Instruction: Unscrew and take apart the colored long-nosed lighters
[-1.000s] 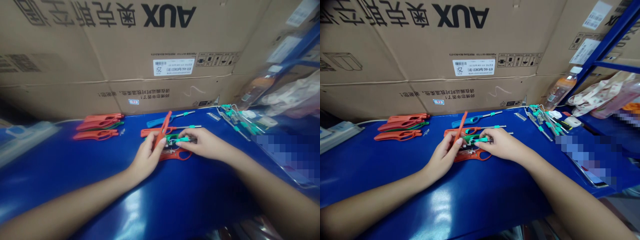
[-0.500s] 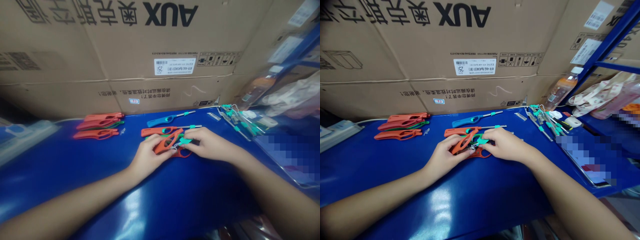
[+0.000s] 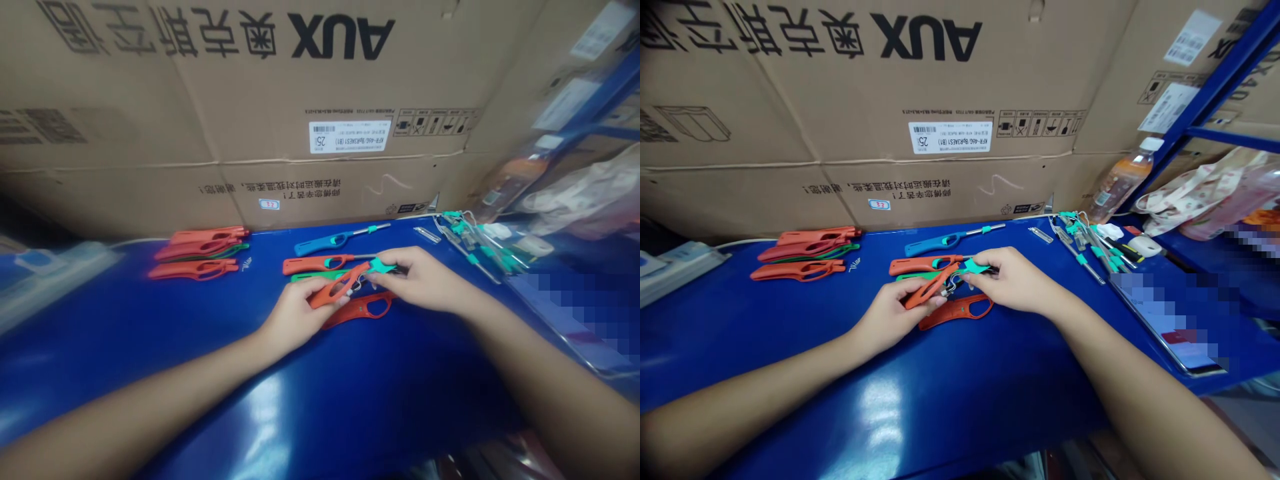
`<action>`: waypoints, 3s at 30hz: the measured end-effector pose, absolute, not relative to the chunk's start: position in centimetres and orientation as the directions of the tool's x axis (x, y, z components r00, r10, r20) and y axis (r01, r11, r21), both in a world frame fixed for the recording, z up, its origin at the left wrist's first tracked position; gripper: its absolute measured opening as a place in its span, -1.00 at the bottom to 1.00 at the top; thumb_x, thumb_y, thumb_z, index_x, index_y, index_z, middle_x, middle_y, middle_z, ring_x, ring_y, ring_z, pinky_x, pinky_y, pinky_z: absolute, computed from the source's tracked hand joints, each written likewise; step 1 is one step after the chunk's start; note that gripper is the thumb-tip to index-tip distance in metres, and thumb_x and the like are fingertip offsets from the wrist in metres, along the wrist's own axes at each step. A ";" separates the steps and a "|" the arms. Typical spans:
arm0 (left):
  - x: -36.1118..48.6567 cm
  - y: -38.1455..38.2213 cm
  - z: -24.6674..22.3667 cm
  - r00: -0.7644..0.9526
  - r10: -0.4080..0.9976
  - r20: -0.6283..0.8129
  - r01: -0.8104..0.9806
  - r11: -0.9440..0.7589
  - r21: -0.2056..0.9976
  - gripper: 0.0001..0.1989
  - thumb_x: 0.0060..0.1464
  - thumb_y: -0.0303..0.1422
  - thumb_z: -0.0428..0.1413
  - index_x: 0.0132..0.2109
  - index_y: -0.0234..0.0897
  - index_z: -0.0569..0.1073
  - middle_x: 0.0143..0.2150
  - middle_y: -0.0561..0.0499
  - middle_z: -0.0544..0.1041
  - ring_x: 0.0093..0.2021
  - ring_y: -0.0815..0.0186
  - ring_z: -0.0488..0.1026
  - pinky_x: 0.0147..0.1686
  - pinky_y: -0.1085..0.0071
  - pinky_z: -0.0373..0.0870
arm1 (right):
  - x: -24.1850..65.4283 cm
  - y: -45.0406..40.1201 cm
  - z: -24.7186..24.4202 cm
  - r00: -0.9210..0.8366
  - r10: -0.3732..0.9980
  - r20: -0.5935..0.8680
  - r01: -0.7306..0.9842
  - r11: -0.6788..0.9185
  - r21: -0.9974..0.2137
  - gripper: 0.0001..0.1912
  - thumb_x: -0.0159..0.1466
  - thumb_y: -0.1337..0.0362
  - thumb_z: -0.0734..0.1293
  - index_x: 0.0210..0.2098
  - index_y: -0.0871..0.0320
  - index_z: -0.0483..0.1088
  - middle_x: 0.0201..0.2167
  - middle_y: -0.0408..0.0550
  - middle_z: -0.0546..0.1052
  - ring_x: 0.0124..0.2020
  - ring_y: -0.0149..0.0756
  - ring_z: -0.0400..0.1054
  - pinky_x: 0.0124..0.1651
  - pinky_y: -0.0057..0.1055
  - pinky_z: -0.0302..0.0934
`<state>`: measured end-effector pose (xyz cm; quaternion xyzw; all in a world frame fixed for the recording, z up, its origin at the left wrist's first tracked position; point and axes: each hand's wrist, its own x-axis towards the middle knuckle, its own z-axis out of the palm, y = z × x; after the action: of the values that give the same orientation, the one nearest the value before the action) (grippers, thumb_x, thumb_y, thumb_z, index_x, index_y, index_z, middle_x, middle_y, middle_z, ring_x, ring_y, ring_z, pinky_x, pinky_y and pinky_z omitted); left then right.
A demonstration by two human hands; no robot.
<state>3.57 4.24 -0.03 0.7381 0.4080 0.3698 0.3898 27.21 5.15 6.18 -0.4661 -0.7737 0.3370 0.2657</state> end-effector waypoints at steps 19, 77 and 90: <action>4.2 3.5 0.3 0.233 0.953 0.196 0.143 -0.232 0.962 -0.79 0.11 -0.24 0.25 -0.19 -0.29 0.59 -0.20 -0.04 0.67 -0.18 0.19 0.60 -0.12 0.30 0.51 | 30.1 6.1 8.6 -0.124 0.967 0.224 0.684 0.247 -0.686 -0.55 0.27 -0.17 0.31 -0.46 0.09 0.39 -0.52 -0.11 0.40 -0.47 -0.32 0.23 -0.44 -0.38 0.13; 2.1 5.2 1.4 0.805 0.501 0.319 0.276 -0.791 0.546 -0.67 0.29 -0.36 0.13 0.16 -0.24 0.46 0.04 -0.12 0.54 0.04 0.22 0.50 0.08 0.32 0.45 | 35.6 12.0 4.1 0.302 0.948 0.097 0.931 -0.272 -0.242 -0.69 0.34 0.05 0.30 -0.21 0.20 0.46 -0.22 0.26 0.58 -0.13 0.03 0.48 -0.13 -0.22 0.24; 1.3 5.0 1.9 0.824 0.501 0.265 0.295 -0.778 0.556 -0.59 0.16 -0.41 0.23 0.17 -0.24 0.48 0.06 -0.12 0.57 0.05 0.15 0.53 0.07 0.24 0.48 | 34.2 11.2 3.5 0.134 0.958 0.253 0.967 -0.071 -0.246 -0.62 0.32 0.23 0.27 0.07 0.29 0.38 0.10 0.33 0.44 0.18 0.09 0.31 0.22 -0.04 0.18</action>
<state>1.35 5.02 1.93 0.9206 0.2161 0.2034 0.2540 34.19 11.20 3.51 -0.7317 -0.6577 -0.0120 0.1786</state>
